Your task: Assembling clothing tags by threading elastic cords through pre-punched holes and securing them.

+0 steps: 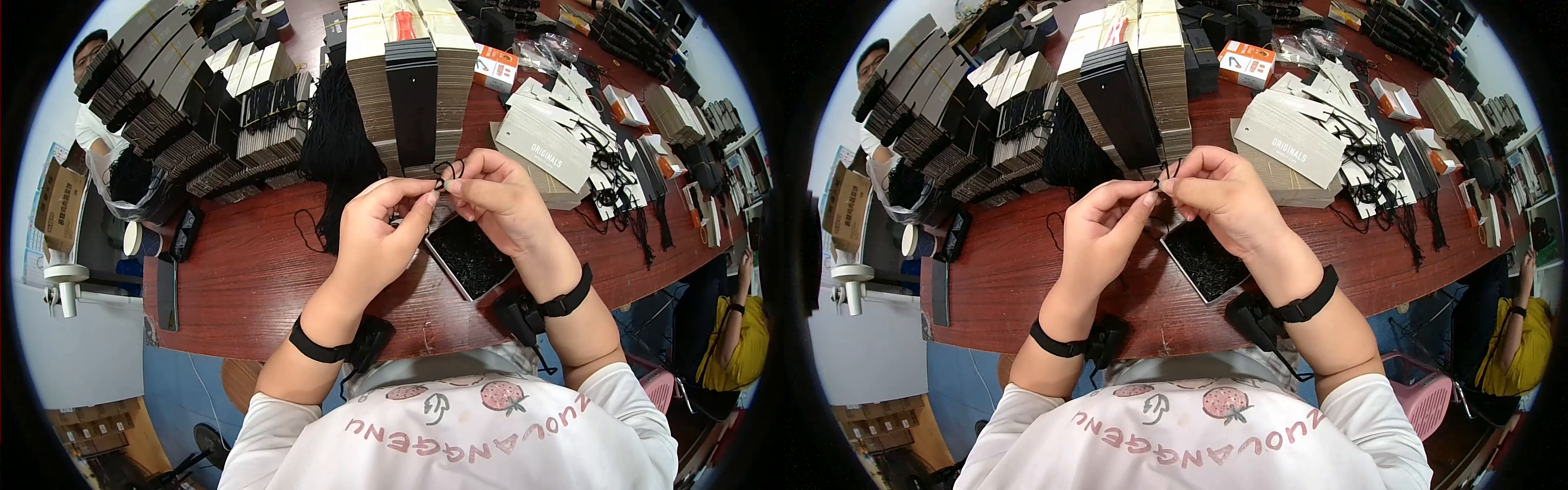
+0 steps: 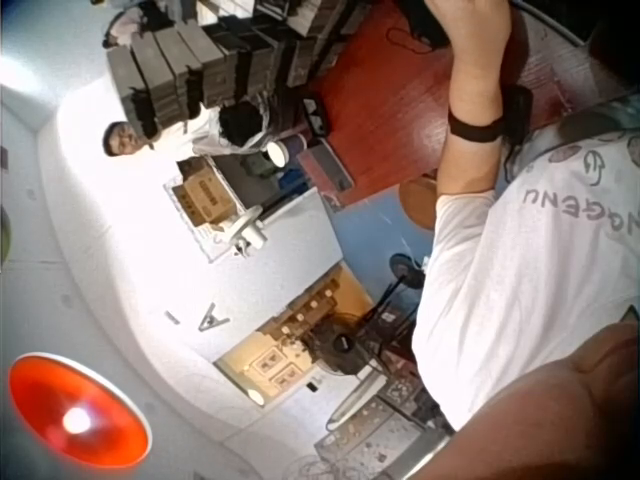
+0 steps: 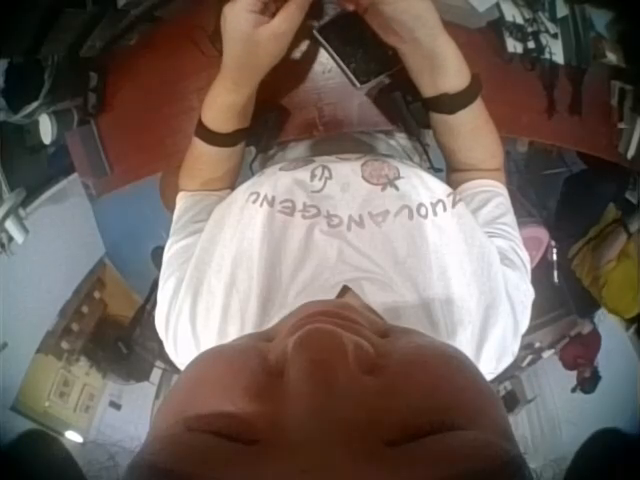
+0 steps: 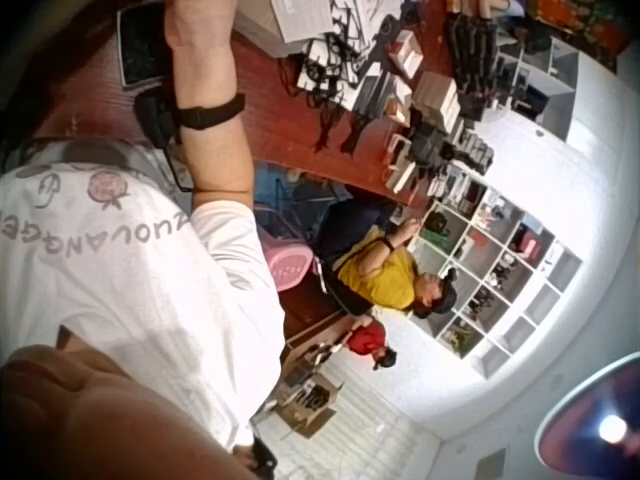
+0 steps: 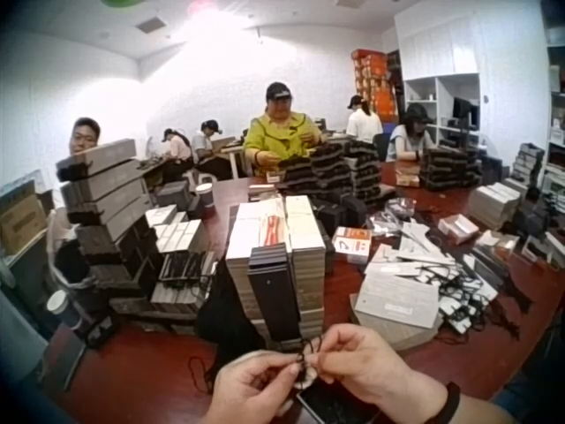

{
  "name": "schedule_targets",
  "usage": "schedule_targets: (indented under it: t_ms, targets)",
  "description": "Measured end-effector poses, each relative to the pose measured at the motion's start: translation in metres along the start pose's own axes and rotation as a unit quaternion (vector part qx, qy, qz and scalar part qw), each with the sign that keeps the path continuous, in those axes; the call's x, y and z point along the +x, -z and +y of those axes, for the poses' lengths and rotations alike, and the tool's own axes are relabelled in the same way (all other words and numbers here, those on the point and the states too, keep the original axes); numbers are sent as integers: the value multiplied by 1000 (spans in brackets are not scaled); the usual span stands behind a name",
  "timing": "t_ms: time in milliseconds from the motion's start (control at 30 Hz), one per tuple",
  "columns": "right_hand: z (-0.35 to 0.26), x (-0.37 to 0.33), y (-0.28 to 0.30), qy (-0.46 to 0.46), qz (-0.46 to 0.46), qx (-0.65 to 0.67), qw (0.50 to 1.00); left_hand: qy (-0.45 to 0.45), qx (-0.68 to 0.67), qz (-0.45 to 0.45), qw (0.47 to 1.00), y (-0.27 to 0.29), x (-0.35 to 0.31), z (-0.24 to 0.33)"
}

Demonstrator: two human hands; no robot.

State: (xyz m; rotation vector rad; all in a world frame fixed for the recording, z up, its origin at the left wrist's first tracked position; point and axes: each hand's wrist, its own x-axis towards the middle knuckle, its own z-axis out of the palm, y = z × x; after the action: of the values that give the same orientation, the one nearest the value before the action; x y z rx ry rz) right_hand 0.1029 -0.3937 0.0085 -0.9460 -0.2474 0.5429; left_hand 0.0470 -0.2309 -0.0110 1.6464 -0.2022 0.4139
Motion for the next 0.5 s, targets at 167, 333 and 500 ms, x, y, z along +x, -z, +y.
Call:
schedule_targets:
  t_ms: [167,333,500]
  targets:
    - [0,0,1,21,-28,-5,999,73,-68,4,995,0,0,8]
    - [1,-1,-1,73,-25,-69,995,87,-25,-38,995,5,-1,9]
    - [13,-3,-8,208,5,-228,951,-24,54,-70,996,6,1,9]
